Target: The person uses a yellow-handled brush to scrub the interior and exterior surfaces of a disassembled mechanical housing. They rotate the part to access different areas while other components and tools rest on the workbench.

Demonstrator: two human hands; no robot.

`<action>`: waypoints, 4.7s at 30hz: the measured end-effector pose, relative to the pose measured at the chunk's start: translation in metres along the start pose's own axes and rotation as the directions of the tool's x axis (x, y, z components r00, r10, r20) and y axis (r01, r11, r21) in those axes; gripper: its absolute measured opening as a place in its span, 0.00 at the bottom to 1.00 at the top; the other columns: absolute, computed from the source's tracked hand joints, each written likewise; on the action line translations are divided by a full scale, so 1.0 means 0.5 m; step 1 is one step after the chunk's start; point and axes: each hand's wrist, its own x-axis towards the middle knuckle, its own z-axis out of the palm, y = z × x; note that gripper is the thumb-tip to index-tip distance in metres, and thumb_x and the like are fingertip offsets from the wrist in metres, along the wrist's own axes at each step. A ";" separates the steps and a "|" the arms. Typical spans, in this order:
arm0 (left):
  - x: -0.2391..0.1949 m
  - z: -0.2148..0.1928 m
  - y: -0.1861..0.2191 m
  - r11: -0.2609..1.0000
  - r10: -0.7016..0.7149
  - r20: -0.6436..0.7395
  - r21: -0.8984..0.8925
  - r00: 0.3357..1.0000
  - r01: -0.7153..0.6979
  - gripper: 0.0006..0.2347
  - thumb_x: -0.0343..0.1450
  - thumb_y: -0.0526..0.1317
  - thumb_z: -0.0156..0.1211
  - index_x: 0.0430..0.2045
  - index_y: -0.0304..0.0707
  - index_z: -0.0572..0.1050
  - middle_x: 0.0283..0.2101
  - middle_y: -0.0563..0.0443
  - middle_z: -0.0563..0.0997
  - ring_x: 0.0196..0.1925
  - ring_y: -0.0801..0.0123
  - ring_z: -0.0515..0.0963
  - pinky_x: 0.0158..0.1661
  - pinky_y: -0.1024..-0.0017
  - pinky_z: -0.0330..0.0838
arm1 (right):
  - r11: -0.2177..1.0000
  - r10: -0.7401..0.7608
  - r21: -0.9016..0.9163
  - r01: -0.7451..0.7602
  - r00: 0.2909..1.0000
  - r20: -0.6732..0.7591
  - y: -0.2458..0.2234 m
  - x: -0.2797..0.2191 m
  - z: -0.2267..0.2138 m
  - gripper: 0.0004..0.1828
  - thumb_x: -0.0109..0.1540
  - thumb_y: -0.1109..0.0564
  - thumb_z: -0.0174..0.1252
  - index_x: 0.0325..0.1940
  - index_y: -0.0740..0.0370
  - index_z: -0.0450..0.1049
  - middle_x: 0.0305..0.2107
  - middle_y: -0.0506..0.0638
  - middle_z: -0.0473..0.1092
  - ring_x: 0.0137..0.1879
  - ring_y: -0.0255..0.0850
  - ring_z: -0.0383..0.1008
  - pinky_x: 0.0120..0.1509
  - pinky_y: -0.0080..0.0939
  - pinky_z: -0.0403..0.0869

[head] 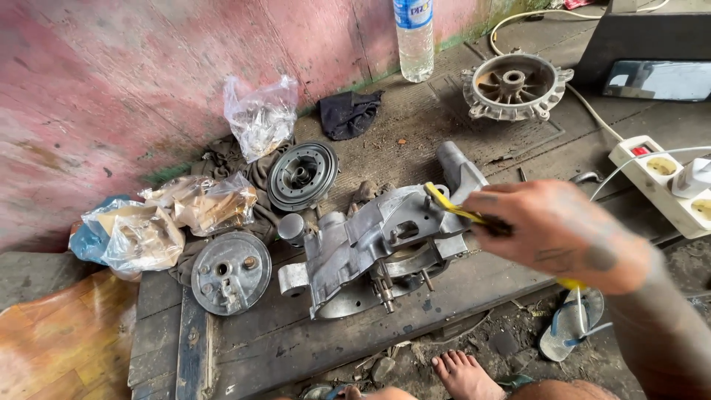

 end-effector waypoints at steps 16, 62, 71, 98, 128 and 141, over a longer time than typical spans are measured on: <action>0.209 0.012 -0.323 0.481 0.249 0.688 0.523 0.682 -0.704 0.42 0.69 0.68 0.50 0.71 0.35 0.53 0.73 0.36 0.64 0.74 0.47 0.65 0.71 0.46 0.57 | 0.934 -0.326 -0.027 0.356 0.821 -0.469 0.059 0.013 0.089 0.09 0.66 0.52 0.57 0.47 0.53 0.79 0.37 0.48 0.73 0.39 0.46 0.73 0.46 0.46 0.70; 0.212 0.015 -0.343 0.458 0.374 0.631 0.512 0.680 -0.727 0.33 0.71 0.62 0.57 0.68 0.42 0.65 0.60 0.44 0.79 0.60 0.53 0.79 0.59 0.53 0.74 | 0.972 -0.227 -0.094 0.215 0.761 -0.607 0.077 0.009 0.119 0.09 0.64 0.52 0.62 0.48 0.51 0.81 0.41 0.42 0.75 0.45 0.34 0.72 0.61 0.45 0.52; 0.209 0.014 -0.342 0.471 0.372 0.627 0.508 0.685 -0.721 0.33 0.72 0.62 0.57 0.68 0.43 0.65 0.60 0.45 0.79 0.60 0.53 0.78 0.59 0.53 0.73 | 0.976 -0.213 -0.152 0.155 0.807 -0.550 0.111 0.020 0.117 0.10 0.63 0.49 0.64 0.48 0.47 0.82 0.43 0.43 0.76 0.45 0.35 0.72 0.66 0.47 0.51; 0.209 0.014 -0.335 0.478 0.377 0.622 0.505 0.687 -0.719 0.32 0.73 0.63 0.53 0.68 0.44 0.65 0.59 0.45 0.79 0.58 0.50 0.79 0.56 0.50 0.75 | 0.908 -0.418 -0.215 0.360 0.753 -0.508 -0.026 0.041 0.070 0.06 0.64 0.50 0.60 0.41 0.47 0.80 0.38 0.41 0.73 0.44 0.40 0.69 0.60 0.49 0.50; 0.207 0.014 -0.328 0.479 0.349 0.635 0.512 0.689 -0.713 0.32 0.74 0.64 0.49 0.70 0.46 0.62 0.59 0.44 0.77 0.57 0.50 0.79 0.54 0.52 0.76 | 0.888 -0.220 -0.459 0.024 0.900 -0.376 -0.052 0.008 0.072 0.11 0.67 0.44 0.52 0.48 0.41 0.78 0.35 0.40 0.73 0.33 0.43 0.75 0.45 0.45 0.72; 0.208 0.016 -0.327 0.501 0.349 0.635 0.495 0.689 -0.710 0.33 0.74 0.64 0.47 0.70 0.44 0.61 0.59 0.43 0.77 0.57 0.51 0.79 0.54 0.53 0.76 | 0.916 -0.138 -0.397 -0.047 0.895 -0.425 -0.016 -0.030 0.081 0.11 0.65 0.44 0.57 0.48 0.40 0.80 0.40 0.35 0.75 0.41 0.42 0.77 0.53 0.45 0.66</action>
